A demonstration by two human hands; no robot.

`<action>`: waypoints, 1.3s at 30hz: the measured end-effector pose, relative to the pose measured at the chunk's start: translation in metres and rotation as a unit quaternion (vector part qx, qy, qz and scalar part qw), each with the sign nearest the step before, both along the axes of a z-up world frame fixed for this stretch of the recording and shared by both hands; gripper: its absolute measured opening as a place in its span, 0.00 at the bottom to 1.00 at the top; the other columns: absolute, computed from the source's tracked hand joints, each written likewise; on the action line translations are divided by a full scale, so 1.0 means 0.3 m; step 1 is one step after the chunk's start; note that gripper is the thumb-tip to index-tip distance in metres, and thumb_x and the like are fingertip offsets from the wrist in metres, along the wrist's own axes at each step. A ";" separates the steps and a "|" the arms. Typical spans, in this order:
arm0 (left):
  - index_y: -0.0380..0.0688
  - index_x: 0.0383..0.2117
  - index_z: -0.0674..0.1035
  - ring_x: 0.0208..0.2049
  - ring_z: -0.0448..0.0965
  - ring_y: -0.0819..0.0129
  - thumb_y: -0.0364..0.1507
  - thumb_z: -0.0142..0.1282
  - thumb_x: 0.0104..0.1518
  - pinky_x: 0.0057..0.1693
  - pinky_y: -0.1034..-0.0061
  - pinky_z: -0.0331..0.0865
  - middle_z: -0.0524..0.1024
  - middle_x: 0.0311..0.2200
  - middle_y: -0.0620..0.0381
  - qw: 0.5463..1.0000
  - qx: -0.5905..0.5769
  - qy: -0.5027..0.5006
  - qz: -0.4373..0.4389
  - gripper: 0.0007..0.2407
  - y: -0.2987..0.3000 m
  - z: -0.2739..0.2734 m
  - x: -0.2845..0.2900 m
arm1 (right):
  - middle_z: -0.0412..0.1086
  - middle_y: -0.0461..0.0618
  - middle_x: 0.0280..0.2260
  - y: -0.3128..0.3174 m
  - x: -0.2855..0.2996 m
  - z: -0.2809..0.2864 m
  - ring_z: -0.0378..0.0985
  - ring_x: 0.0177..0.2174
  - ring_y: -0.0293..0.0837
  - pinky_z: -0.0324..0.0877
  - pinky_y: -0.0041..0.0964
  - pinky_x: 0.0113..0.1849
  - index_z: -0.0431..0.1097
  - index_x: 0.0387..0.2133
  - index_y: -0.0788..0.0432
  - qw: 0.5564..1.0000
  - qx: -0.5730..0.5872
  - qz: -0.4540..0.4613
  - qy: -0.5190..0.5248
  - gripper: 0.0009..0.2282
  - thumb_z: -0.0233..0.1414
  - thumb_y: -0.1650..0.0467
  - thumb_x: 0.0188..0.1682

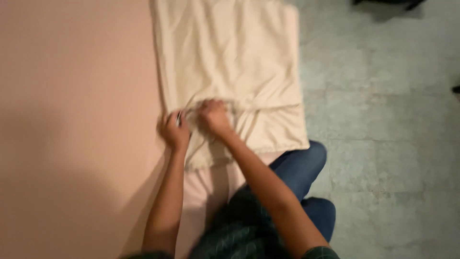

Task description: The person removes a white pillow from a beige pillowcase and places the pillow on a nearby table. They then fold the empty pillowcase neatly on the bed and place it on the table. Finally, they fold a beige quilted mat on the bed and place it on the table.

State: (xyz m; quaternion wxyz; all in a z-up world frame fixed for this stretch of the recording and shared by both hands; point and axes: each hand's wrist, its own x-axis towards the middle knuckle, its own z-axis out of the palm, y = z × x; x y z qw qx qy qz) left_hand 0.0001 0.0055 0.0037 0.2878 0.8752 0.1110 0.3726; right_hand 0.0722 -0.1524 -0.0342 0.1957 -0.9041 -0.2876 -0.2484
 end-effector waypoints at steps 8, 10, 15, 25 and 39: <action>0.51 0.34 0.85 0.34 0.80 0.49 0.28 0.68 0.53 0.45 0.58 0.70 0.80 0.29 0.55 1.000 0.012 -0.001 -0.021 0.05 -0.001 0.001 -0.009 | 0.70 0.45 0.33 0.047 -0.006 0.105 0.73 0.39 0.50 0.65 0.54 0.40 0.72 0.23 0.46 0.997 0.042 0.048 -0.046 0.05 0.56 0.62 0.39; 0.51 0.33 0.85 0.35 0.79 0.49 0.29 0.68 0.54 0.46 0.59 0.69 0.79 0.29 0.55 0.999 0.030 0.032 0.010 0.04 0.029 -0.082 0.000 | 0.70 0.44 0.36 0.063 0.014 0.070 0.72 0.41 0.48 0.65 0.51 0.42 0.72 0.26 0.45 0.994 0.057 0.063 -0.071 0.04 0.55 0.62 0.43; 0.42 0.33 0.83 0.34 0.75 0.49 0.25 0.64 0.59 0.42 0.58 0.70 0.76 0.33 0.48 0.993 0.084 0.080 -0.006 0.02 -0.016 0.057 -0.026 | 0.69 0.49 0.40 0.035 -0.010 0.209 0.68 0.43 0.48 0.58 0.46 0.48 0.76 0.37 0.54 0.996 0.017 0.079 0.029 0.10 0.56 0.67 0.44; 0.40 0.34 0.85 0.33 0.75 0.47 0.27 0.66 0.59 0.43 0.58 0.70 0.76 0.30 0.46 0.991 0.108 0.076 0.011 0.04 -0.023 0.052 -0.024 | 0.71 0.50 0.34 0.129 0.020 0.175 0.72 0.37 0.50 0.62 0.46 0.45 0.71 0.35 0.57 0.998 0.023 0.017 0.048 0.07 0.52 0.68 0.46; 0.39 0.33 0.84 0.33 0.74 0.47 0.26 0.65 0.61 0.42 0.58 0.70 0.75 0.29 0.46 0.992 0.115 0.060 0.009 0.03 -0.026 0.055 -0.014 | 0.69 0.54 0.45 0.053 -0.136 0.277 0.66 0.48 0.53 0.60 0.45 0.51 0.72 0.38 0.61 0.987 0.113 0.043 0.101 0.09 0.53 0.69 0.47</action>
